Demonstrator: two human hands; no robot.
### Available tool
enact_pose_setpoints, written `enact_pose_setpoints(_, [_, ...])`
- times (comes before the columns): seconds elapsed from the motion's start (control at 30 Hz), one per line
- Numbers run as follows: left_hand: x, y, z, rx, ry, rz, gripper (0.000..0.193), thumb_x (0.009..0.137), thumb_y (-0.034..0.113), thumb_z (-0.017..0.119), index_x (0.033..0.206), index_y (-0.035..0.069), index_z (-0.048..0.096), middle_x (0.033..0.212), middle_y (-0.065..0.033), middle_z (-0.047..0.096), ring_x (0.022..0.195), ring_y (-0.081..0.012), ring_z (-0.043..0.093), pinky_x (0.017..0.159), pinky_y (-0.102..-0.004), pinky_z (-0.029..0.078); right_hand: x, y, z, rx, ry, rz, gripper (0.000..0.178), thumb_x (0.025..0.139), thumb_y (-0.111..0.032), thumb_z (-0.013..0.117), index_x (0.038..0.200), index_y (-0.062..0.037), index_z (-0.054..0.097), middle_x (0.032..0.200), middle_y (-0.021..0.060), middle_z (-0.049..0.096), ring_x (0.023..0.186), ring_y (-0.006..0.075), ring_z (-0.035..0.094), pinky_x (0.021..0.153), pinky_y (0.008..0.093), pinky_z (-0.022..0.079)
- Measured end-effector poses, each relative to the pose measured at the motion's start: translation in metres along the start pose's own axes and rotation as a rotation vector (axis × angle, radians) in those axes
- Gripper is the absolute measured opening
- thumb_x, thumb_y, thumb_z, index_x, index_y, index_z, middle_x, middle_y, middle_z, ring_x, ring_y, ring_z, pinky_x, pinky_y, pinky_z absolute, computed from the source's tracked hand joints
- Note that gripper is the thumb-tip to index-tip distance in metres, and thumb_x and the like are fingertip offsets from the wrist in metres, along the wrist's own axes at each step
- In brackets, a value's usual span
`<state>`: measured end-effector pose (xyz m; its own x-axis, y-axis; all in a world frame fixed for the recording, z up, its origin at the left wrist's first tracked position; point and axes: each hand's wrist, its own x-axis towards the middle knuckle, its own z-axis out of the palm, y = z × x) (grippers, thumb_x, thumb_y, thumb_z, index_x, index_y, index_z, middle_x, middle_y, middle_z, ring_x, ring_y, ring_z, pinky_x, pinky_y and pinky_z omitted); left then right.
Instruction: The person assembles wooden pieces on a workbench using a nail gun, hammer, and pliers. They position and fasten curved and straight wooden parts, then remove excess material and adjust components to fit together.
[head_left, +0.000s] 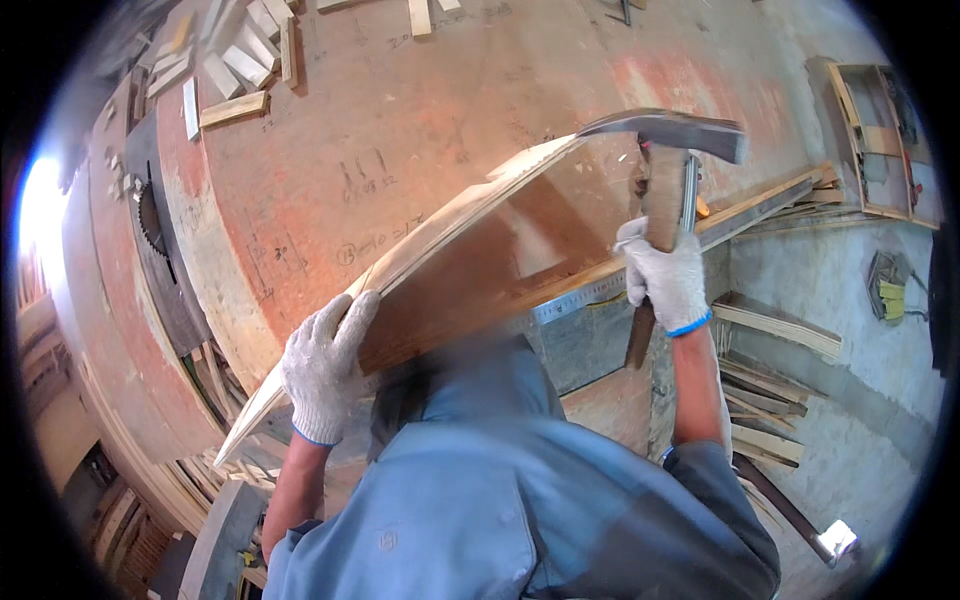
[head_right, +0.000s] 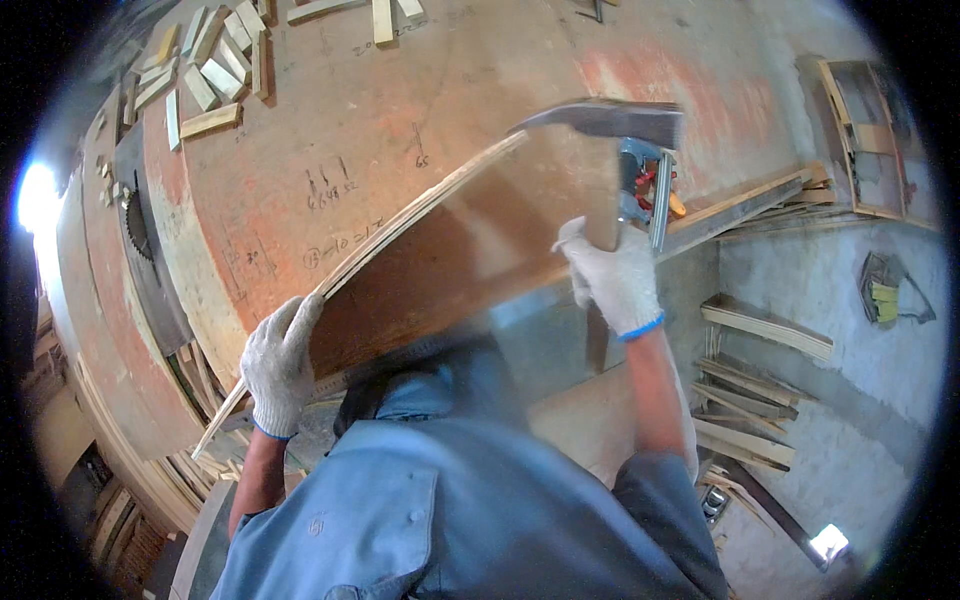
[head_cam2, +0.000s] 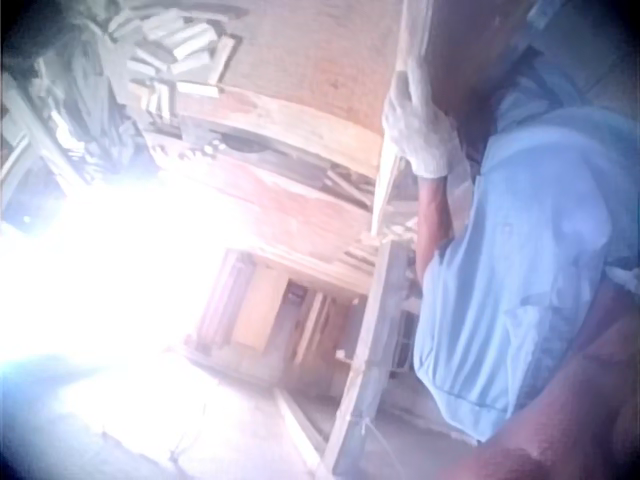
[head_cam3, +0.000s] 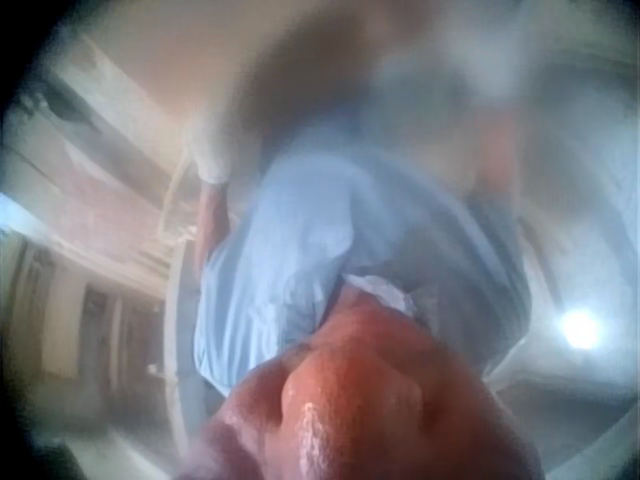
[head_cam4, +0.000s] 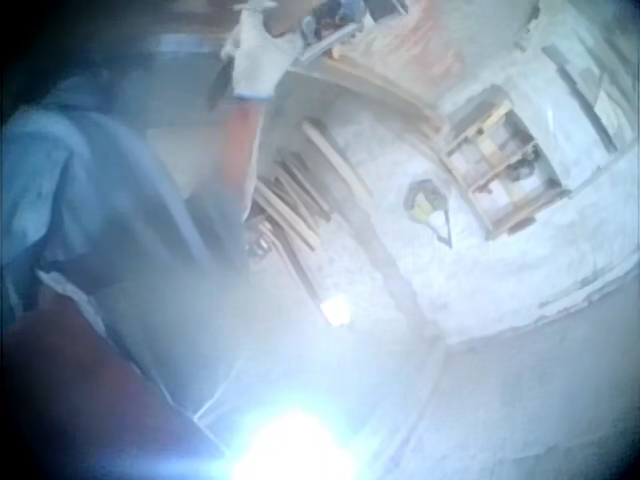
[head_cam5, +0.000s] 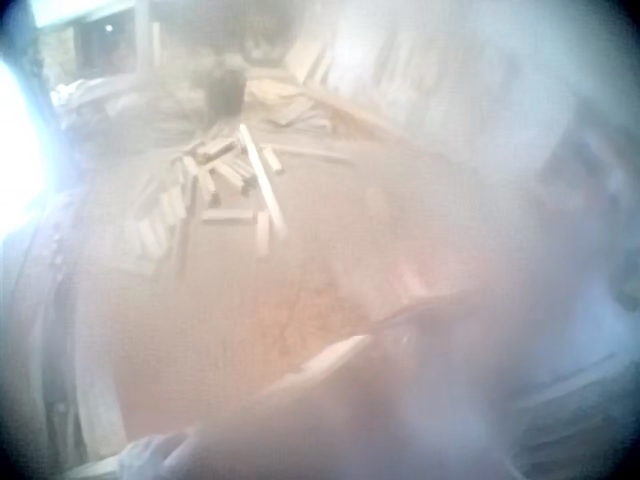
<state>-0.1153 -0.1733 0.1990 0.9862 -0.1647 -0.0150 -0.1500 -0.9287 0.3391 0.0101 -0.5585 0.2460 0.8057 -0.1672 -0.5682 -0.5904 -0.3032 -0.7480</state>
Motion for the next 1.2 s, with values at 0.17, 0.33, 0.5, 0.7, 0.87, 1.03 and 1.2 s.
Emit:
enact_pose_setpoints(0.17, [0.008,0.003,-0.002,-0.006,0.003,-0.013,0.059,0.081,-0.006,0.066,0.135,0.019,0.07,0.125,-0.0105,0.072,0.108,-0.0319,0.07,0.091,-0.0426,0.056,-0.004,0.02,0.008,-0.051,-0.047,-0.117,0.013,0.101,-0.016,0.069,0.095,-0.004,0.069,0.059,-0.0008,0.053,0.045,0.0089,0.05,0.041,0.0272,0.038])
enact_pose_setpoints(0.33, [-0.003,-0.002,0.006,-0.045,0.009,-0.011,0.064,0.079,-0.001,0.067,0.139,0.021,0.067,0.126,-0.0092,0.068,0.11,-0.0314,0.067,0.091,-0.0448,0.053,0.01,0.039,0.027,-0.274,-0.081,0.004,0.012,0.095,-0.016,0.074,0.095,-0.0051,0.072,0.06,-0.0018,0.055,0.046,0.0073,0.052,0.041,0.0263,0.039])
enact_pose_setpoints(0.5, [0.013,-0.003,-0.007,-0.032,0.014,-0.029,0.062,0.081,0.0,0.07,0.138,0.021,0.067,0.127,-0.0088,0.068,0.106,-0.0322,0.068,0.089,-0.0443,0.054,0.032,0.071,0.036,-0.572,0.018,-0.298,0.029,0.095,-0.025,0.074,0.094,0.0043,0.073,0.064,0.0113,0.065,0.054,0.0193,0.064,0.053,0.0391,0.049])
enact_pose_setpoints(0.7, [0.038,-0.032,-0.012,-0.076,0.078,0.035,0.051,0.089,0.005,0.07,0.138,0.018,0.067,0.125,-0.0107,0.07,0.105,-0.0339,0.069,0.09,-0.0454,0.055,0.055,0.042,0.055,-0.823,-0.048,-0.219,0.05,0.091,-0.043,0.071,0.097,0.0066,0.075,0.086,0.0343,0.07,0.088,0.051,0.07,0.076,0.0538,0.055])
enact_pose_setpoints(0.87, [0.064,-0.06,-0.022,-0.25,0.033,0.075,0.045,0.094,0.006,0.068,0.138,0.013,0.066,0.131,-0.0166,0.068,0.114,-0.0405,0.067,0.095,-0.0451,0.055,0.07,0.014,0.067,-0.733,-0.012,-0.233,0.061,0.086,-0.047,0.073,0.091,0.0134,0.072,0.087,0.0401,0.066,0.098,0.0523,0.069,0.082,0.0544,0.056])
enact_pose_setpoints(1.03, [0.077,-0.074,-0.022,-0.414,-0.077,-0.009,0.053,0.089,0.011,0.074,0.141,0.011,0.064,0.137,-0.0163,0.067,0.123,-0.0381,0.066,0.104,-0.0425,0.054,0.067,-0.012,0.081,-0.809,-0.013,-0.225,0.059,0.086,-0.047,0.069,0.093,0.0113,0.073,0.092,0.0393,0.066,0.098,0.0532,0.068,0.084,0.0566,0.055])
enact_pose_setpoints(1.2, [0.093,-0.084,-0.032,-0.571,-0.211,0.001,0.053,0.092,0.003,0.067,0.145,0.003,0.061,0.142,-0.0157,0.065,0.134,-0.0272,0.062,0.114,-0.0363,0.046,0.078,-0.009,0.086,-0.736,0.0,-0.289,0.057,0.086,-0.047,0.07,0.09,0.0101,0.074,0.086,0.0364,0.067,0.09,0.0514,0.07,0.08,0.0556,0.055])
